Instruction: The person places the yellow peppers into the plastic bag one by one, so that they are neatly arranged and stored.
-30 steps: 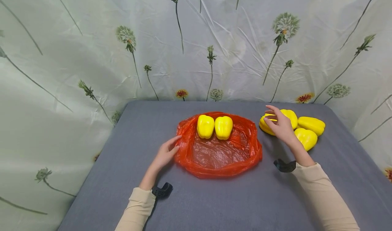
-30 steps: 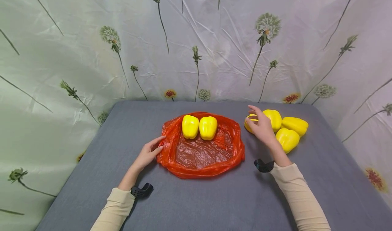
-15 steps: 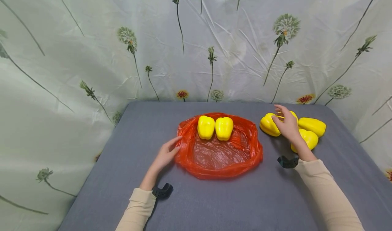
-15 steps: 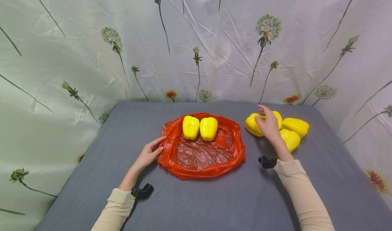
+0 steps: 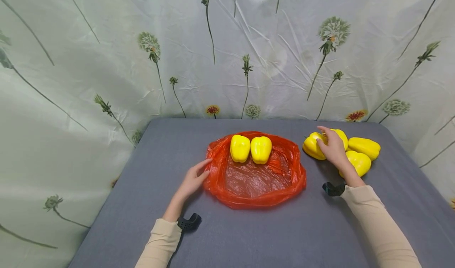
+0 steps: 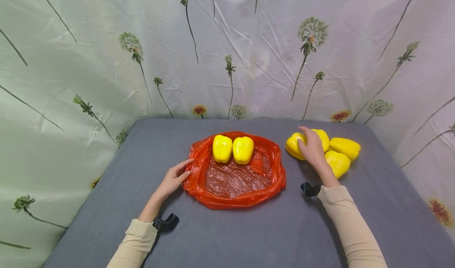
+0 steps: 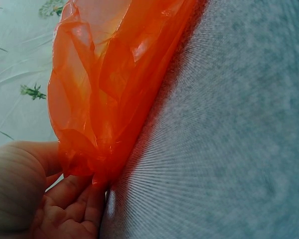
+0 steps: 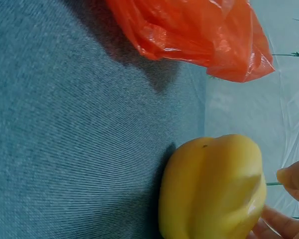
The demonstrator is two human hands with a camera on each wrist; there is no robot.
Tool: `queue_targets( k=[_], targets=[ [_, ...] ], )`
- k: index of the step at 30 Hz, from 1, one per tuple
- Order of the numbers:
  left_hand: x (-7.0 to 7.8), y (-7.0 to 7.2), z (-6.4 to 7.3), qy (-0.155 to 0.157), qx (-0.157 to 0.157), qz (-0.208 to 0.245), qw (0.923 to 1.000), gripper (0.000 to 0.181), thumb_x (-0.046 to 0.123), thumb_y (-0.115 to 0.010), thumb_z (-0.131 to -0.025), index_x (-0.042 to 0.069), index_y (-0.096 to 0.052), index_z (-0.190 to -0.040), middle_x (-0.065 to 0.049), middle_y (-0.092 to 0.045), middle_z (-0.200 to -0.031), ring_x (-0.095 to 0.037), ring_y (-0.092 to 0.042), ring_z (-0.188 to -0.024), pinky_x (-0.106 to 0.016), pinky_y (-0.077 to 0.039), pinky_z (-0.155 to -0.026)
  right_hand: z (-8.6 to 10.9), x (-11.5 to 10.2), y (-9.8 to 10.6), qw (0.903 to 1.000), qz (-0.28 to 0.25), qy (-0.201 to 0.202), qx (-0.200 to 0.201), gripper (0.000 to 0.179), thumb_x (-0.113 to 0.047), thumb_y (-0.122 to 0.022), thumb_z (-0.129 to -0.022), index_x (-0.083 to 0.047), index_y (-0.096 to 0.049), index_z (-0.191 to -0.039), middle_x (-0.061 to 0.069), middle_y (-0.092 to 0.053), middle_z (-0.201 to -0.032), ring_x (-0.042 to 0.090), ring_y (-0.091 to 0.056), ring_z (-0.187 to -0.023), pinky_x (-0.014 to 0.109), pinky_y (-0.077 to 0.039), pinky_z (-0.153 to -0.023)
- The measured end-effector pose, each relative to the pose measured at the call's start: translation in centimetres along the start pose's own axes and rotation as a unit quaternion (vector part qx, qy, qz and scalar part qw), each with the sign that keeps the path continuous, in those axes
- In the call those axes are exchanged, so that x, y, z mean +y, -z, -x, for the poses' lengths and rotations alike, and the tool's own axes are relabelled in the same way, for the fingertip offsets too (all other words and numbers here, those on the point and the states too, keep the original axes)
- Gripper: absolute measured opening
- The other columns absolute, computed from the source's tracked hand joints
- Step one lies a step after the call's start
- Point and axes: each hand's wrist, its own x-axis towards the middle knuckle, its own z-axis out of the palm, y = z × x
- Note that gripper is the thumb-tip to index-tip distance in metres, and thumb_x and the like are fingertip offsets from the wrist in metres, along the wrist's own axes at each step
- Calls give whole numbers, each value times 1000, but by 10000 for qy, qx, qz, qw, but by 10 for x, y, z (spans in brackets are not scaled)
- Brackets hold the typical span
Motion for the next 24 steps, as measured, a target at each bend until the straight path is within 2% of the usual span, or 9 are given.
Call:
queue_targets(
  k=[1,8,15,20,24],
  targets=[
    [0,0,0,-18,10,-19,10000,44,7,-53,-92,5,-48,-136,-19,-47,-142,-36,-41,-134,-52,-31,-112,0,0,0,10000,54,21,-4,43,-4,-50,-91,10,-43,-131,36,-47,-126,50,-45,-112,63,-35,-94],
    [39,8,11,173,-170,75,9997,44,2,-50,-93,-4,-44,-136,-25,-43,-142,-40,-37,-135,-53,-29,-113,4,-4,1,9989,346,-55,-323,52,-4,-55,-88,16,-38,-132,41,-40,-127,53,-35,-118,65,-27,-99],
    [40,9,11,229,-210,50,9995,44,5,-50,-94,-3,-44,-136,-24,-43,-143,-40,-37,-135,-54,-29,-113,9,-6,1,9956,433,-157,-811,54,-16,-55,-92,11,-37,-136,43,-32,-130,56,-27,-120,64,-22,-95],
    [40,9,11,225,-210,25,9995,44,4,-50,-93,-3,-44,-136,-24,-42,-143,-40,-36,-136,-53,-28,-114,13,-3,-4,9957,252,-40,-893,53,-22,-53,-94,1,-38,-139,42,-31,-132,57,-24,-123,68,-21,-94],
    [40,8,11,199,-201,28,9996,44,4,-50,-93,-3,-44,-136,-24,-42,-143,-39,-37,-135,-53,-28,-114,16,-5,-5,9948,180,-120,-992,54,-27,-53,-95,-4,-38,-141,41,-28,-137,57,-24,-126,72,-24,-98]
  ],
)
